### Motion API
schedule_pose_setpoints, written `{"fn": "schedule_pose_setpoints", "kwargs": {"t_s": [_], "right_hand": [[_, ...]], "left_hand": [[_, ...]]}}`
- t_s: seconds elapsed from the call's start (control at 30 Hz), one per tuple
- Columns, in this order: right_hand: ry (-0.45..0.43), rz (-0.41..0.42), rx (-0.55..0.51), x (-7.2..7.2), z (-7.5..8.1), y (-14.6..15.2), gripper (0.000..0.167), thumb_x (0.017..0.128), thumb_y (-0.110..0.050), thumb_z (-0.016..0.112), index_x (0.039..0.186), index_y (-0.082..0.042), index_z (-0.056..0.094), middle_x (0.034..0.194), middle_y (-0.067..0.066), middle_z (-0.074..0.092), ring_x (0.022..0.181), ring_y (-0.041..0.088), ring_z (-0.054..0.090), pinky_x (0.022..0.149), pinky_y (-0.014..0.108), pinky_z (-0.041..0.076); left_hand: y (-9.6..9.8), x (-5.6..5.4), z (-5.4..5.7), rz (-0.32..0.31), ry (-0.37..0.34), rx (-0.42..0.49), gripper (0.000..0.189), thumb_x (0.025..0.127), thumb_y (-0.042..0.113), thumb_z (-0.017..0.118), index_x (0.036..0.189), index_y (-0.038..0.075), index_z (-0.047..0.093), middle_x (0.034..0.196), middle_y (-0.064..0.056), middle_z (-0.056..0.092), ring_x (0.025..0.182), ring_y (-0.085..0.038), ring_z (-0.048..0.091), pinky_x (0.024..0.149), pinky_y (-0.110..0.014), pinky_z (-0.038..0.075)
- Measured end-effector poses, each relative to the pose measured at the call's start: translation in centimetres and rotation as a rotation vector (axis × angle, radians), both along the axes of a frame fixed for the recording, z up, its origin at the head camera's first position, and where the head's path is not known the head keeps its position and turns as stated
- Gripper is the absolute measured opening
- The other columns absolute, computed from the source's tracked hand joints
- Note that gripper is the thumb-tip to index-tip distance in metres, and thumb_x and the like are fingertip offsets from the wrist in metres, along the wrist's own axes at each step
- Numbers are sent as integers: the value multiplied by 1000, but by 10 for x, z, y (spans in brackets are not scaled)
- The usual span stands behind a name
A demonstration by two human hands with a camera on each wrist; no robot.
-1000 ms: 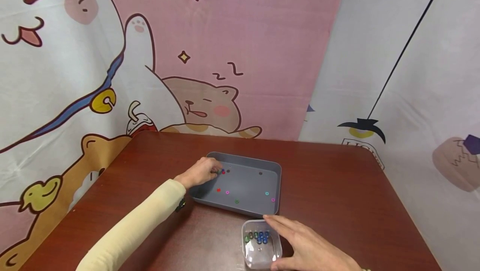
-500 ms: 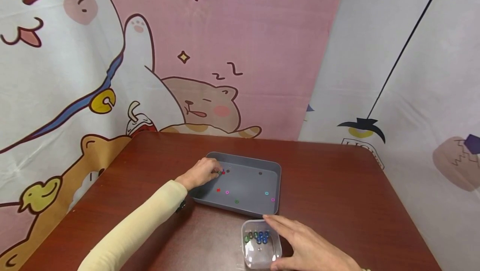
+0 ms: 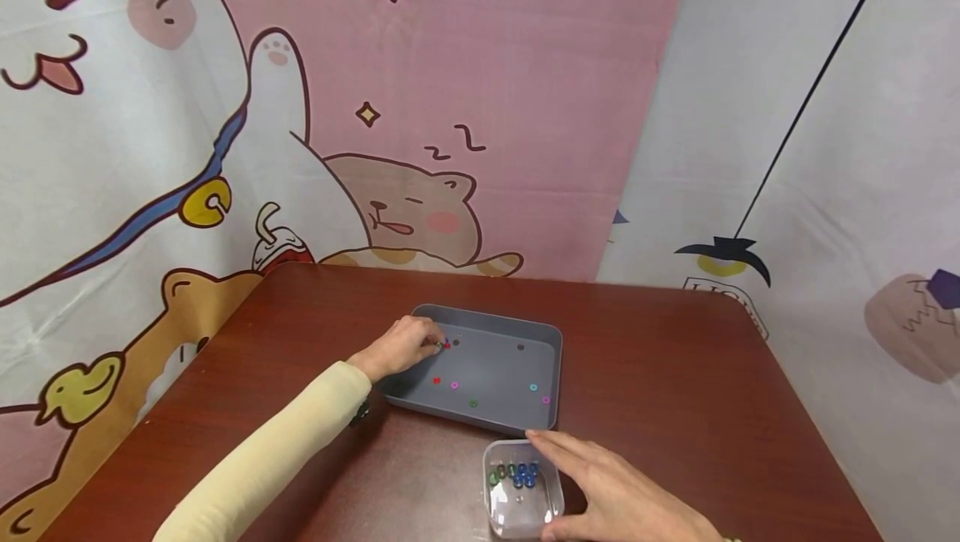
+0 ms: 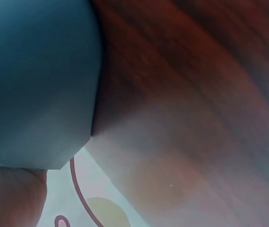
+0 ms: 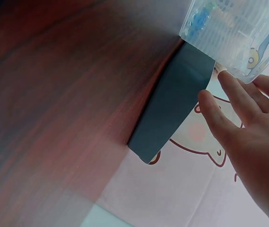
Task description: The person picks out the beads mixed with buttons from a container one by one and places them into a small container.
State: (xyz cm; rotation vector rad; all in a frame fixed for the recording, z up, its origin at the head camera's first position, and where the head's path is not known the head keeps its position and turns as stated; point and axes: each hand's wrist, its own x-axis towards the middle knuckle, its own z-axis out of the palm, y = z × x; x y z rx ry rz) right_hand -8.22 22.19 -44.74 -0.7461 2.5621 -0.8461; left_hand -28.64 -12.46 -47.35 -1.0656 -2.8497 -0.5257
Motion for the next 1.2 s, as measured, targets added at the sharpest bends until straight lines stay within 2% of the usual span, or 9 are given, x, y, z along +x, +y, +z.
{"fn": "schedule_pose_setpoints", "kwargs": {"t_s": [0.23, 0.43, 0.7, 0.87, 1.2], "right_hand": [[17, -2, 16, 0, 1, 0, 97, 82, -69, 73, 162, -29, 36, 158, 7, 44, 132, 35, 51, 95, 65, 51], [28, 2, 16, 0, 1, -1, 96, 83, -69, 73, 162, -28, 37, 157, 8, 45, 131, 35, 52, 94, 64, 51], [63, 7, 32, 1, 1, -1, 95, 83, -69, 73, 162, -29, 37, 157, 5, 46, 130, 32, 53, 94, 61, 53], [69, 12, 29, 1, 0, -1, 95, 83, -69, 73, 162, -29, 37, 157, 5, 46, 130, 32, 53, 94, 59, 54], [117, 22, 21, 2, 1, 1, 93, 84, -68, 74, 161, -29, 39, 154, 5, 49, 128, 31, 55, 92, 54, 56]], "left_hand": [[0, 5, 9, -22, 22, 69, 11, 94, 7, 77, 105, 5, 79, 100, -5, 74, 93, -18, 70, 82, -35, 58], [4, 16, 21, -40, -13, 120, 15, 95, 10, 76, 109, 5, 78, 106, -5, 75, 94, -16, 71, 81, -31, 58], [13, 38, 44, -102, -26, 221, 15, 96, 12, 75, 109, 7, 78, 107, -2, 75, 97, -19, 71, 84, -34, 58], [20, 52, 55, -128, -29, 260, 13, 96, 15, 76, 108, 10, 78, 106, 1, 74, 94, -16, 70, 83, -35, 58], [36, 85, 75, -224, -2, 268, 15, 97, 16, 75, 112, 12, 77, 111, 3, 73, 101, -10, 68, 89, -25, 56]]}}
